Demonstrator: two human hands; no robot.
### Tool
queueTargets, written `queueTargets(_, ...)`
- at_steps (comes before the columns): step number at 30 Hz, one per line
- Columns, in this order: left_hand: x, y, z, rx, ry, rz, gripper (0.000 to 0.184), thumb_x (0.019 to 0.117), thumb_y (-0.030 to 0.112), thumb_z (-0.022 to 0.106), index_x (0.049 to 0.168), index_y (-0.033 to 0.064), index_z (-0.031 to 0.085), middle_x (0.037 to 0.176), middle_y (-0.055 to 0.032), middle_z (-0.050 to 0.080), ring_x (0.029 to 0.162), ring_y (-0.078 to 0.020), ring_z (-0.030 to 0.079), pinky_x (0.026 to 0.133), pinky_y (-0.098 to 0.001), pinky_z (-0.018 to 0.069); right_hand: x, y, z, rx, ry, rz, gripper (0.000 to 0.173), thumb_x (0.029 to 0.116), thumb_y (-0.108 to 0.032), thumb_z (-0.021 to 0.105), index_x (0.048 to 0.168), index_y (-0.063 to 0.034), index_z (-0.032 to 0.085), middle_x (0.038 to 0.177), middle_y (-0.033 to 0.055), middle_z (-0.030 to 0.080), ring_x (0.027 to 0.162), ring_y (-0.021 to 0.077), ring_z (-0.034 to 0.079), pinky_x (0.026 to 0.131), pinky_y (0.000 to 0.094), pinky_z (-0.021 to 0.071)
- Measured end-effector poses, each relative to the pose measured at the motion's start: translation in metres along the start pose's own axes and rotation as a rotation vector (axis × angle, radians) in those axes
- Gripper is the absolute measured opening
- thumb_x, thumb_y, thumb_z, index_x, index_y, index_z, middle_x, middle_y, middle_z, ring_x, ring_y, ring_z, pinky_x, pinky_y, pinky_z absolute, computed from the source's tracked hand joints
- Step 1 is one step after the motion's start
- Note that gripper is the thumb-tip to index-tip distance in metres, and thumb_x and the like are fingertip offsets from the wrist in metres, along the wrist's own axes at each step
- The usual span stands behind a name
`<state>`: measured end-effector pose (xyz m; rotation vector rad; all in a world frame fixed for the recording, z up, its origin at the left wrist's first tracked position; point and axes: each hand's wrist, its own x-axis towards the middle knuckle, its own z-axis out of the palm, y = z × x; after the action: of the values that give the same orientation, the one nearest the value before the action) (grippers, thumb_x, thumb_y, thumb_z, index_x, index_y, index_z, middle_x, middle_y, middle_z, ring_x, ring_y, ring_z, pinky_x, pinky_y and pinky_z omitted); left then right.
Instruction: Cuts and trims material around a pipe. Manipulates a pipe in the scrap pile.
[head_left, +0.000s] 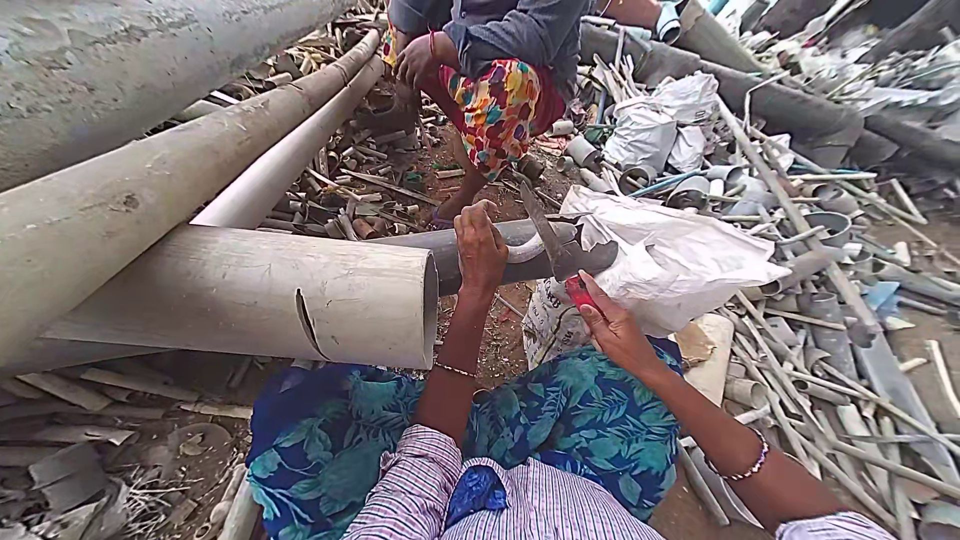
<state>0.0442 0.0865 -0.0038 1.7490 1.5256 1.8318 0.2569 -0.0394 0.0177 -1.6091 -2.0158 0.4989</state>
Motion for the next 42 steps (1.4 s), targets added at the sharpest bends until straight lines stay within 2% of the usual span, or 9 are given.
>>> queueTargets(13,-0.004,-0.001,0.000,-0.004,0.023,0.035,0.023,0.0983,-0.005,0.047,0.115,-0.0081,0.063,0.110,-0.0275,0.065,0.105,-0.0437,0.063,0.091,-0.0465,0.0523,-0.005,-0.003,-0.008,-0.077,-0.008,-0.043,0.050,0.1077,-0.021,0.041,0.153,0.0001,0.043,0.075,0.0102,0.063,0.056,0.0108,0.052,0.058,0.0277,0.0470)
queueTargets(16,-0.006,0.000,-0.005,-0.008,-0.036,0.019,0.024,0.0992,-0.005,0.047,0.119,-0.0073,0.060,0.115,-0.0277,0.063,0.109,-0.0438,0.062,0.095,-0.0474,0.0512,-0.002,-0.001,-0.008,-0.037,0.041,0.014,0.050,0.1088,-0.021,0.041,0.155,-0.0012,0.040,0.073,0.0067,0.059,0.053,0.0070,0.050,0.053,0.0238,0.0458)
queueTargets(19,-0.003,-0.002,0.002,-0.005,0.048,0.046,0.022,0.0962,-0.006,0.049,0.113,-0.0076,0.064,0.105,-0.0261,0.066,0.101,-0.0419,0.064,0.090,-0.0459,0.0523,-0.001,-0.001,-0.012,-0.046,-0.006,0.004,0.050,0.1087,-0.022,0.040,0.154,-0.0008,0.040,0.073,0.0074,0.060,0.055,0.0092,0.050,0.056,0.0260,0.0464)
queueTargets(24,-0.004,-0.004,0.003,-0.002,0.082,0.066,0.021,0.0950,-0.007,0.049,0.111,-0.0078,0.064,0.104,-0.0262,0.066,0.100,-0.0420,0.064,0.089,-0.0451,0.0524,-0.003,0.004,-0.012,-0.043,-0.026,0.131,0.051,0.1098,-0.022,0.039,0.157,-0.0028,0.035,0.076,0.0076,0.060,0.053,0.0093,0.049,0.053,0.0262,0.0458)
queueTargets(28,-0.004,-0.003,0.001,-0.004,0.058,0.049,0.023,0.0948,-0.007,0.050,0.113,-0.0075,0.064,0.107,-0.0264,0.066,0.102,-0.0424,0.064,0.090,-0.0457,0.0524,-0.009,0.002,-0.014,-0.027,0.191,0.027,0.052,0.1086,-0.022,0.039,0.154,0.0036,0.037,0.077,0.0057,0.062,0.051,0.0039,0.051,0.047,0.0206,0.0459)
queueTargets(31,-0.002,-0.004,0.004,-0.005,0.086,0.051,0.023,0.0934,-0.008,0.050,0.111,-0.0073,0.064,0.105,-0.0254,0.066,0.099,-0.0409,0.064,0.089,-0.0443,0.0524,-0.005,0.006,0.000,-0.071,0.233,-0.140,0.051,0.1079,-0.019,0.040,0.150,0.0093,0.041,0.078,0.0130,0.064,0.055,0.0109,0.054,0.053,0.0262,0.0489)
queueTargets(36,-0.013,-0.002,-0.011,-0.004,-0.059,0.050,0.028,0.0977,-0.005,0.050,0.125,-0.0046,0.055,0.124,-0.0273,0.059,0.114,-0.0444,0.060,0.093,-0.0492,0.0521,-0.003,0.008,0.025,-0.044,0.138,-0.150,0.049,0.1070,-0.017,0.041,0.148,0.0108,0.044,0.083,0.0167,0.068,0.059,0.0121,0.057,0.060,0.0267,0.0514)
queueTargets(40,-0.007,-0.003,-0.002,-0.013,0.002,0.025,0.022,0.0963,-0.006,0.050,0.115,-0.0070,0.061,0.111,-0.0264,0.064,0.104,-0.0425,0.063,0.089,-0.0475,0.0530,-0.001,0.009,0.022,-0.035,0.164,-0.114,0.050,0.1069,-0.016,0.041,0.149,0.0103,0.043,0.081,0.0157,0.066,0.057,0.0130,0.057,0.057,0.0280,0.0509)
queueTargets(42,-0.003,-0.004,0.003,-0.015,0.036,0.025,0.021,0.0949,-0.007,0.051,0.112,-0.0082,0.063,0.107,-0.0265,0.065,0.101,-0.0424,0.065,0.088,-0.0477,0.0541,-0.002,0.005,0.022,-0.068,0.121,-0.191,0.049,0.1053,-0.015,0.043,0.147,0.0112,0.045,0.098,0.0227,0.072,0.069,0.0185,0.066,0.069,0.0305,0.0551)
